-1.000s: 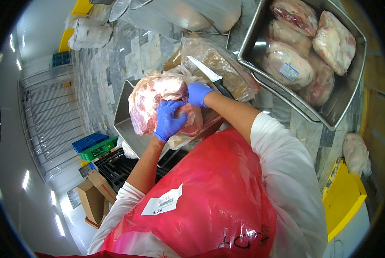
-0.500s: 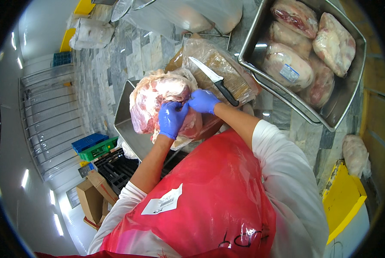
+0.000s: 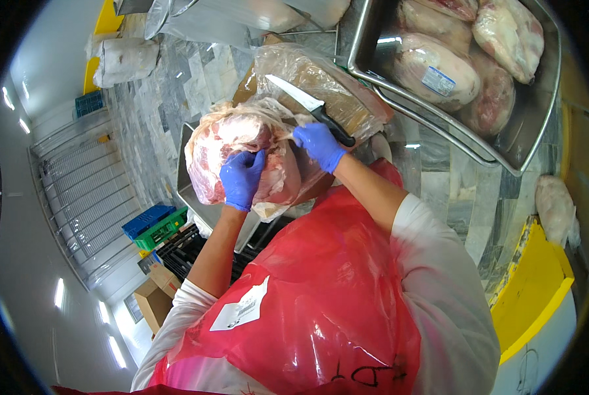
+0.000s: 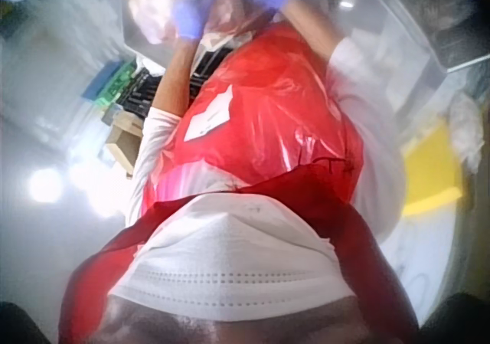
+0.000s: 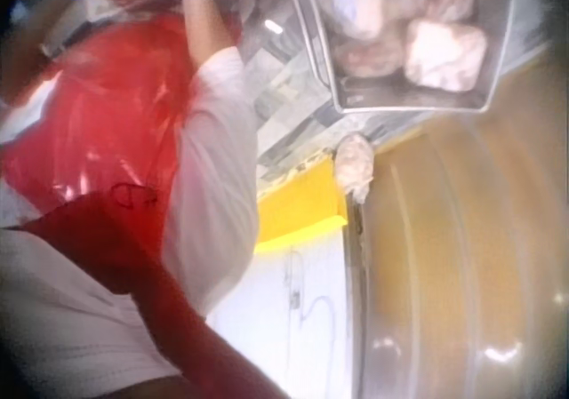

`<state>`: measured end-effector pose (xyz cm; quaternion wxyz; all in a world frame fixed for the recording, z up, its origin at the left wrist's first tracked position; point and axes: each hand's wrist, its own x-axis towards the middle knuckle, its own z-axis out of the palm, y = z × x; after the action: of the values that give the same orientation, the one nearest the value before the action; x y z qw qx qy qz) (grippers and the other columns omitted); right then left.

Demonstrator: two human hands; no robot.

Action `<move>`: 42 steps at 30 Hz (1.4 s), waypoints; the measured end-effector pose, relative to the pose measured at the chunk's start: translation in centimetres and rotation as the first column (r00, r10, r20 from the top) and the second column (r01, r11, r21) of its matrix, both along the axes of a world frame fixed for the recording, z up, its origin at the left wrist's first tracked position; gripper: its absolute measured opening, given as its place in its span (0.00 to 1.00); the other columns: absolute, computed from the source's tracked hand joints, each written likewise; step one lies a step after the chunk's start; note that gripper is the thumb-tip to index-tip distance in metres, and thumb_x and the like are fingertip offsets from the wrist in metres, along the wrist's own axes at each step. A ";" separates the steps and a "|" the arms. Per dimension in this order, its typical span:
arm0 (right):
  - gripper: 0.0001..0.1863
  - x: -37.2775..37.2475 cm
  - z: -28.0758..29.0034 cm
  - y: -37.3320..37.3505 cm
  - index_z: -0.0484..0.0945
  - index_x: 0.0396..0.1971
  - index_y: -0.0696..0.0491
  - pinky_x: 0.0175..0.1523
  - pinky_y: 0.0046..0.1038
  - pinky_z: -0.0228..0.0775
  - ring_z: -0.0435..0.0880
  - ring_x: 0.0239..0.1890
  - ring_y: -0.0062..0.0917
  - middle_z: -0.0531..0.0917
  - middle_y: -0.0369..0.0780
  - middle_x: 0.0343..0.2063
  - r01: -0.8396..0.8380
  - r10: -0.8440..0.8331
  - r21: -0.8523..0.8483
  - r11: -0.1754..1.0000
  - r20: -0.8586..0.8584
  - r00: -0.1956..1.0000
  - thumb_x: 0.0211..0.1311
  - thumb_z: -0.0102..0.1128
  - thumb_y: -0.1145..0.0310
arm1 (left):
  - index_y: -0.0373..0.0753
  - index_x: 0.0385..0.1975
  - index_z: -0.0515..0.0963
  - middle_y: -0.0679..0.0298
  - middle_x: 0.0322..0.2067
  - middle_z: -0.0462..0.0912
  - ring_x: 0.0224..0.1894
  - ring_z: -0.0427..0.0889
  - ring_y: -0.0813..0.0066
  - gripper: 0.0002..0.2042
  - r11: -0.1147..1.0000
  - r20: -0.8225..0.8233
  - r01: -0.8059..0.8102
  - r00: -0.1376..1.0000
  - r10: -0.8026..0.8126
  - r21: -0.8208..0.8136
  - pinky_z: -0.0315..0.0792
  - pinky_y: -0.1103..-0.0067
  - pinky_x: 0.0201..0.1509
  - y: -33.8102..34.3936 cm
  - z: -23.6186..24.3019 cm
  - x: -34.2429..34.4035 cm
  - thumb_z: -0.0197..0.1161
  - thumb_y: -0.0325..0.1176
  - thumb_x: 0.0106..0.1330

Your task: The person uses a knife to cut a large piece of raw meat on a cutting board, separating a portion and placing it into a metal tray. The person then handles a vacuum-sealed package of meat, removing it from the tray and placing it on the cutting board.

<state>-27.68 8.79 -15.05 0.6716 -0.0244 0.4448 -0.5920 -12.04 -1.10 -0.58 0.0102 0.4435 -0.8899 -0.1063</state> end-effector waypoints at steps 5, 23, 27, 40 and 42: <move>0.16 -2.4 0.8 -2.1 0.78 0.17 0.52 0.30 0.28 0.63 0.74 0.22 0.19 0.74 0.34 0.15 0.088 -0.072 0.059 0.994 -0.233 0.970 0.60 0.58 0.60 | 0.37 0.17 0.81 0.54 0.21 0.83 0.27 0.80 0.52 0.16 1.000 -0.032 -0.002 0.999 0.002 0.010 0.74 0.63 0.35 -0.4 0.0 0.3 0.73 0.40 0.62; 0.20 -5.8 4.1 -2.5 0.84 0.40 0.49 0.47 0.50 0.78 0.87 0.39 0.51 0.87 0.52 0.35 -0.338 0.241 0.169 0.926 -0.953 0.182 0.57 0.63 0.49 | 0.38 0.16 0.80 0.56 0.21 0.82 0.29 0.80 0.53 0.16 1.000 -0.042 0.003 0.999 -0.003 -0.001 0.75 0.63 0.36 -0.3 -0.1 0.4 0.72 0.40 0.62; 0.21 -3.2 2.2 -4.8 0.83 0.39 0.50 0.49 0.50 0.78 0.86 0.41 0.51 0.87 0.53 0.37 -0.426 0.214 0.101 0.899 -0.951 0.225 0.55 0.65 0.47 | 0.38 0.17 0.80 0.55 0.21 0.82 0.28 0.80 0.53 0.16 1.000 -0.071 0.008 0.997 -0.009 -0.011 0.75 0.63 0.35 -0.4 -0.4 0.4 0.72 0.40 0.62; 0.16 -10.9 9.0 -7.8 0.85 0.36 0.51 0.49 0.47 0.77 0.85 0.41 0.51 0.87 0.52 0.38 -0.323 -0.022 -0.081 0.943 -0.983 0.181 0.64 0.58 0.54 | 0.36 0.17 0.80 0.53 0.22 0.83 0.27 0.80 0.50 0.17 0.999 -0.145 0.035 0.989 -0.039 -0.030 0.75 0.62 0.36 -0.4 -0.6 0.8 0.71 0.41 0.64; 0.15 -11.4 12.7 -8.2 0.85 0.37 0.52 0.48 0.46 0.77 0.85 0.41 0.50 0.87 0.50 0.37 -0.365 -0.078 -0.125 0.923 -0.987 0.141 0.65 0.59 0.55 | 0.36 0.19 0.80 0.54 0.22 0.83 0.28 0.80 0.50 0.17 0.999 -0.153 0.028 0.988 -0.025 0.019 0.76 0.62 0.37 -0.4 -0.4 0.9 0.72 0.42 0.63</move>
<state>-39.08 0.57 -2.35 0.2595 -0.5596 0.6589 -0.4305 -11.10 -1.46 -1.02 0.0722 0.4225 -0.8911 -0.1494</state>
